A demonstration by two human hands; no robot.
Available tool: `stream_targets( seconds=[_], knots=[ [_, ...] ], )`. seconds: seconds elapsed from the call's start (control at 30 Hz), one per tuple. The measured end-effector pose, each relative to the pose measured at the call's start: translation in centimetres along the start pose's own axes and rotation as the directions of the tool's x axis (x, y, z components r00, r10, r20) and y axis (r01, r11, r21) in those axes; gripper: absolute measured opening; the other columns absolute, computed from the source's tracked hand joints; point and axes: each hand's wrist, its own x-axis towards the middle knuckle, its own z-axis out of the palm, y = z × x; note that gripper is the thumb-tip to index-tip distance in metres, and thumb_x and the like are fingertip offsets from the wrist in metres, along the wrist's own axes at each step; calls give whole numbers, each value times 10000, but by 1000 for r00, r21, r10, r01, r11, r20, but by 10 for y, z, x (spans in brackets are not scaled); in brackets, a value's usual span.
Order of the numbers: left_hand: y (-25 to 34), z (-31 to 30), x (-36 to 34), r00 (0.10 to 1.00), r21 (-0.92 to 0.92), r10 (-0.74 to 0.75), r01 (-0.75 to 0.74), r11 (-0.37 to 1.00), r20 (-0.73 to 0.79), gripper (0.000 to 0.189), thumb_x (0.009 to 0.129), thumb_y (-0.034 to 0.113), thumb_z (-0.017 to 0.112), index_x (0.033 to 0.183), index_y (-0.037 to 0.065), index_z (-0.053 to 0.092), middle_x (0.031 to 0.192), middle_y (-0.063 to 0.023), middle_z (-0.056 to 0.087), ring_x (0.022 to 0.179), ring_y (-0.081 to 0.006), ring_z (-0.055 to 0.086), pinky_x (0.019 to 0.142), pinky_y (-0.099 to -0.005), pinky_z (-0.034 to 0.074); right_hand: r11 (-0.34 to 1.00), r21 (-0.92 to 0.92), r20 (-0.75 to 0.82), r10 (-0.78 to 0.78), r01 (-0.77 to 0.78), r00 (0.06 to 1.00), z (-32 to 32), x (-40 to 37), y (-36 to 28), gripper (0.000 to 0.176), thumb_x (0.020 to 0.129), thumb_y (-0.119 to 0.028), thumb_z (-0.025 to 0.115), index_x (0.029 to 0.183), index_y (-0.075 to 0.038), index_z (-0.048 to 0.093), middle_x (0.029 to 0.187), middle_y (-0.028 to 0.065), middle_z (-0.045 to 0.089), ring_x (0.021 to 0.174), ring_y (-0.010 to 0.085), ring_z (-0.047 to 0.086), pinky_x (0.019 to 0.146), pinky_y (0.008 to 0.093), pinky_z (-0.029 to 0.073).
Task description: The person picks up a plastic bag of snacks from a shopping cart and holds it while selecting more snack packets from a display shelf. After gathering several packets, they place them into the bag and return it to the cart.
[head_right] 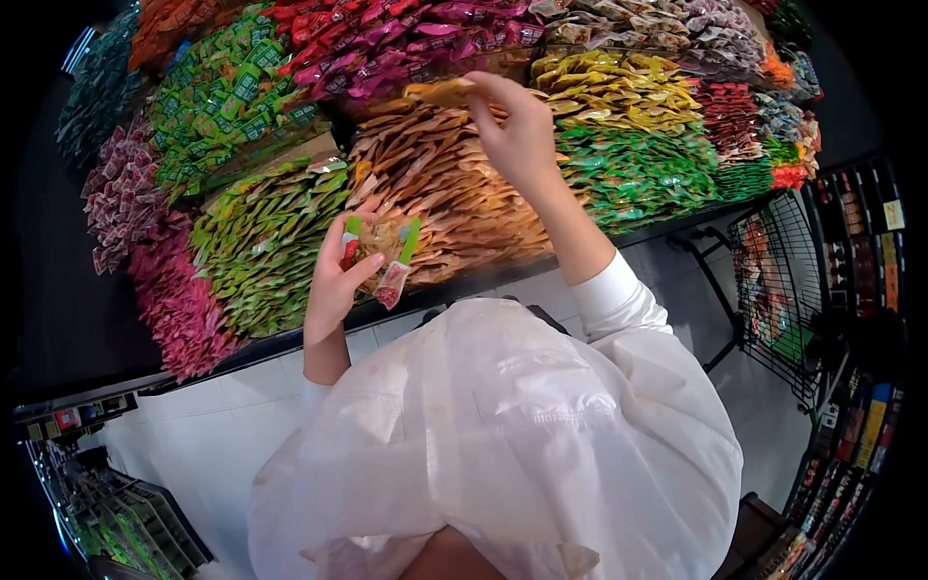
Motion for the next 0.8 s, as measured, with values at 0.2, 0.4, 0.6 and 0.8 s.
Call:
stream_targets(
  seconds=[0.2,0.4,0.6,0.8],
  knots=[
    [-2,3,13,990,64,-6,-3,998,144,388,759,4,631,1120,8,489,1295,-108,443,1075,-151,501,892,-272,415,988,29,11,151,-151,989,-35,2,4,248,861,-97,576,1103,-40,583,935,86,642,854,155,620,704,276,493],
    [-3,12,27,948,321,-18,-89,943,317,426,743,23,645,1140,-7,497,1310,-96,419,1077,-132,491,895,-274,411,986,-73,174,-136,151,975,-26,-18,6,199,786,-30,602,982,-63,612,893,100,645,794,256,624,673,322,500],
    [-4,21,19,947,243,-67,-12,970,314,406,725,57,679,1094,-2,520,1124,-105,559,997,-166,539,859,-281,419,928,-253,147,-243,274,959,-26,-19,16,214,779,-8,595,986,-58,620,897,107,643,789,279,615,684,337,493],
    [-3,-3,2,965,165,-186,156,974,186,370,749,26,659,1085,-23,511,918,-48,611,786,-74,563,707,-222,469,995,-17,15,101,-101,995,-53,-22,5,218,825,-28,586,1039,-50,619,940,110,657,834,208,643,670,282,504]
  ],
)
